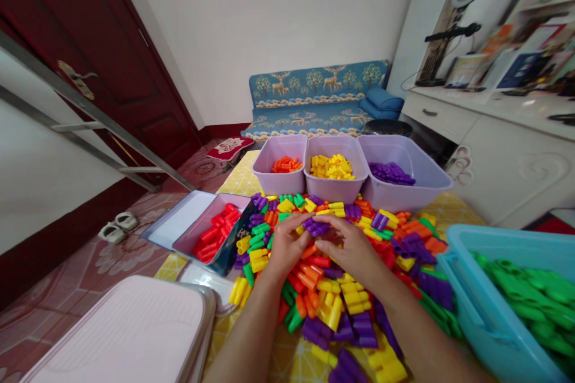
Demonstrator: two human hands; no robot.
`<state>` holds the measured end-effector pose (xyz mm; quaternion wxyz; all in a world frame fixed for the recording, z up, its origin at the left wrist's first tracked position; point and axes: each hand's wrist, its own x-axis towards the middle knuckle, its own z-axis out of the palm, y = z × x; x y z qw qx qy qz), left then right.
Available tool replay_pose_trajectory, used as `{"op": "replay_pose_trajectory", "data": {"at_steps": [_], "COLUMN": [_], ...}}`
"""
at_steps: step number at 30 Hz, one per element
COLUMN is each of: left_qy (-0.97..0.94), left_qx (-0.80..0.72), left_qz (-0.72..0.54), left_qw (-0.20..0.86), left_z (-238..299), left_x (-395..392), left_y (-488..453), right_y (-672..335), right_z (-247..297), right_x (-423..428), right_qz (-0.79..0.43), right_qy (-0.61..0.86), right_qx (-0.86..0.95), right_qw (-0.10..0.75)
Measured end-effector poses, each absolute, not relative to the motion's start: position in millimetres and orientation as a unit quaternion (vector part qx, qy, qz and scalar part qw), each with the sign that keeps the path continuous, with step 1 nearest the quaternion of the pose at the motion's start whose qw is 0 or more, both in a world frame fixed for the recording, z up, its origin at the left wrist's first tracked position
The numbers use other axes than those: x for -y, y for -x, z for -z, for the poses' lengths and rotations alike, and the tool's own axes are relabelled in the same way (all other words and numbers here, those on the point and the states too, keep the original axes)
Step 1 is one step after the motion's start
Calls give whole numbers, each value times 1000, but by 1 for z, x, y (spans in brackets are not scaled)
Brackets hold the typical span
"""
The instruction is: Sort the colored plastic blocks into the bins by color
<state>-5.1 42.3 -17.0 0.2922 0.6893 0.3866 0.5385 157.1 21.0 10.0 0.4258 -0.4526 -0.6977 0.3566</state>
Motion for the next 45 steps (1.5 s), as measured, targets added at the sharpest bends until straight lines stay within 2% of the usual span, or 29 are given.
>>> {"op": "replay_pose_trajectory", "data": {"at_steps": [4,10,15,20,28,30,33,35,38,41,45], "left_qy": [-699,-655,-644,-658,-667,-660,-662,-665,-667,-669,-672], "left_qx": [-372,-440,-484,-495,-483,-492,-491,-491,-499,-502,-502], "left_qz": [-531,-535,-512,-490,-502,-498,-495,-492,-487,-483,-482], "left_qw": [304,302,298,285,264,273,276,273,264,259,254], "left_z": [12,11,17,21,20,20,19,18,16,16,18], "left_x": [-39,-40,-43,-45,-46,-45,-44,-44,-44,-44,-43], "left_y": [3,4,6,7,7,7,6,5,5,5,5], "right_y": [-160,-178,-184,-187,-196,-198,-202,-204,-206,-204,-200], "right_z": [-13,-21,-20,-20,-27,-32,-41,-45,-43,-37,-34], "right_x": [-22,-26,-30,-30,-25,-26,-28,-28,-29,-24,-12], "right_qz": [-304,-355,-360,-418,-472,-464,-393,-370,-380,-367,-247], "right_qy": [475,517,514,500,509,513,455,423,482,553,584], "right_qx": [700,621,631,603,603,546,433,407,456,596,748], "right_qw": [438,470,457,460,392,473,671,720,645,452,195]}}
